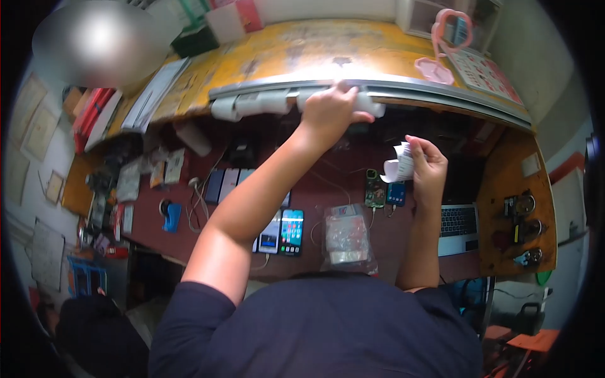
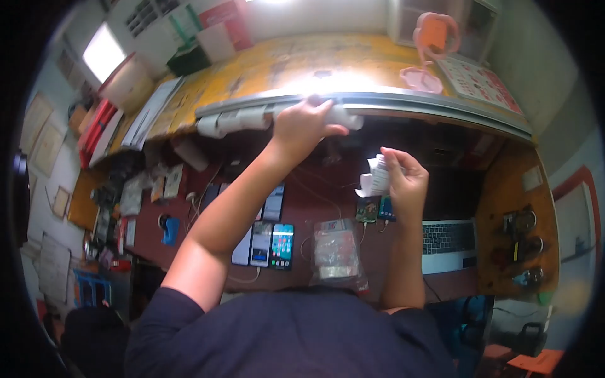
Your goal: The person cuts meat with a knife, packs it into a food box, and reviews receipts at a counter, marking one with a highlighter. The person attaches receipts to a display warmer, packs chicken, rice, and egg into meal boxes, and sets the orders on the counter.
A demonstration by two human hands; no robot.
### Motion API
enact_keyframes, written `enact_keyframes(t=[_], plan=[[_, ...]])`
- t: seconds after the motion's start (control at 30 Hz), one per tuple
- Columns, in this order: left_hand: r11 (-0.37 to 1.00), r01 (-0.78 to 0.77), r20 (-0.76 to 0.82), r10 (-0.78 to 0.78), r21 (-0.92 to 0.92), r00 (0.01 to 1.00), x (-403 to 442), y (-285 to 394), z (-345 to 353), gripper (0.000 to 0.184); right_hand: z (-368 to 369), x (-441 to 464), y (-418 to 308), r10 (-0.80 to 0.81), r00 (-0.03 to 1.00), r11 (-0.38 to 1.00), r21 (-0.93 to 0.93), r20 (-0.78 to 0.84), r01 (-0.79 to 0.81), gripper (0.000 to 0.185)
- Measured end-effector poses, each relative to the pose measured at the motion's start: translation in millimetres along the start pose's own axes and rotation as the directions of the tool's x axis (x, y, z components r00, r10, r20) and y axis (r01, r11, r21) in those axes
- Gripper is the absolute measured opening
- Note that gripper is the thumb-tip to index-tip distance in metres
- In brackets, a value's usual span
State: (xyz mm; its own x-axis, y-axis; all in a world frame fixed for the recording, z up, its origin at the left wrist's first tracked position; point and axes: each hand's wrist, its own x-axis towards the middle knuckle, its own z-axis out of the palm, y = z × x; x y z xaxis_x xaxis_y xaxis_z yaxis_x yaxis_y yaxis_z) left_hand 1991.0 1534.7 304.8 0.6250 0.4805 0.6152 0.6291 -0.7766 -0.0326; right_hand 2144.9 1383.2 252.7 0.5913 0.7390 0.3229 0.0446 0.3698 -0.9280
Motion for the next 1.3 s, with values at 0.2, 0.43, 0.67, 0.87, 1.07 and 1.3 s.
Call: enact_keyframes(t=[0.2, 0.43, 0.67, 0.87, 1.07, 1.3], plan=[[0.996, -0.060, -0.051, 0.056, -0.070, 0.997, -23, -14, -6, 0.054, 14, -48, -9, -0.010, 0.997, 0.980, -0.200, 0.074, 0.025, 0.019], [0.983, -0.129, 0.002, 0.131, -0.132, 0.991, -12, -9, 2, 0.059, 37, -70, -7, 0.044, 0.986, 0.997, -0.069, 0.163, -0.033, 0.017], [0.999, -0.040, 0.083, 0.042, -0.018, 0.996, -16, -32, -1, 0.058, 28, -85, -7, 0.037, 0.990, 0.988, -0.156, 0.134, -0.016, 0.017], [0.889, -0.127, -0.467, -0.106, -0.441, 0.878, -56, -27, -28, 0.042, 48, -95, 2, -0.040, 0.992, 0.979, -0.195, 0.122, 0.064, 0.027], [0.414, -0.081, -0.251, -0.375, -0.906, 0.892, -172, -20, -45, 0.040, 111, -128, 47, 0.051, 0.858, 0.994, -0.111, 0.512, 0.007, 0.038], [0.456, 0.107, -0.209, -0.588, -0.884, 0.781, -300, -90, -52, 0.074, 230, -181, 72, 0.256, 0.814, 0.963, -0.066, 0.521, -0.260, 0.020]])
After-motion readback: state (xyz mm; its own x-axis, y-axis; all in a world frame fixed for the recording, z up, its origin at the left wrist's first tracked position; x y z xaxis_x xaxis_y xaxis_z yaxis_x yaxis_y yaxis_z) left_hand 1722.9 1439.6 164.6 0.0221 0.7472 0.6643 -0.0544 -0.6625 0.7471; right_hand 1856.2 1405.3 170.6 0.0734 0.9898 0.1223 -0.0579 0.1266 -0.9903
